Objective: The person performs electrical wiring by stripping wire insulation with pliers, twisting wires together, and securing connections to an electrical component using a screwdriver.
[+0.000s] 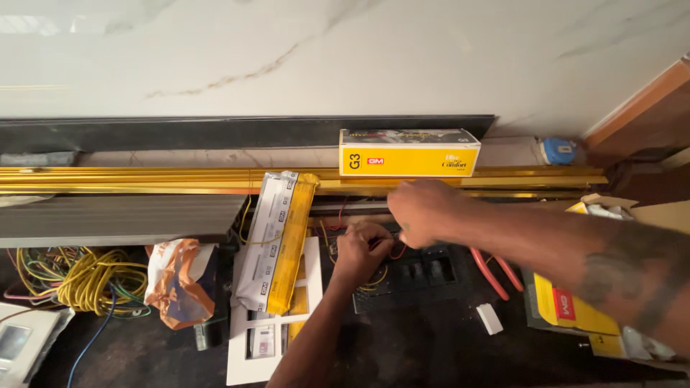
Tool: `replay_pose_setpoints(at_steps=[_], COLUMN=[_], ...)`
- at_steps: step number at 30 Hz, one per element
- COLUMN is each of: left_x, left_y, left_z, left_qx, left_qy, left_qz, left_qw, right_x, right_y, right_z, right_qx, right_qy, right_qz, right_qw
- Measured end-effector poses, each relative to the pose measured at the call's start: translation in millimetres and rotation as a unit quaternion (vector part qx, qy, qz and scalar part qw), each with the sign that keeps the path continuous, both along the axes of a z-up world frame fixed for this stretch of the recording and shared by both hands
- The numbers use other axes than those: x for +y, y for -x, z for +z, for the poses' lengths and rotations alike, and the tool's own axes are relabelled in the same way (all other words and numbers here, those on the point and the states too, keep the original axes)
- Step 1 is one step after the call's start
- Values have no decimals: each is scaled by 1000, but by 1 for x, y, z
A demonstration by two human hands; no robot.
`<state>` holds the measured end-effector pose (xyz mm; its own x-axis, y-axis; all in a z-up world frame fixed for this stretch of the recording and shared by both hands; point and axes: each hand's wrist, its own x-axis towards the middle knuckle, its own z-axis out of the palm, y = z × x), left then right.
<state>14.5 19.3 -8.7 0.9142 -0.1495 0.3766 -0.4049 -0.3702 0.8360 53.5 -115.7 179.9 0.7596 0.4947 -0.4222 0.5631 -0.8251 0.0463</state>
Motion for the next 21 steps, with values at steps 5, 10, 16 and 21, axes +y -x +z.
replay_pose_setpoints(at_steps=[5, 10, 16, 21], left_x=[-1, -1, 4, 35], left_y=[0, -2, -1, -1], left_z=[-2, -5, 1, 13], left_qx=[9, 9, 78, 108], left_qy=[8, -11, 46, 73], left_qz=[11, 5, -35, -87], left_qw=[1000, 1000, 995, 988], right_x=[-10, -17, -48, -76], right_y=[0, 1, 40, 99], right_z=[-4, -4, -1, -29], right_qx=[-56, -99, -164, -44], right_qy=[80, -12, -128, -214], right_qz=[250, 137, 158, -33], right_qw=[963, 986, 965, 975])
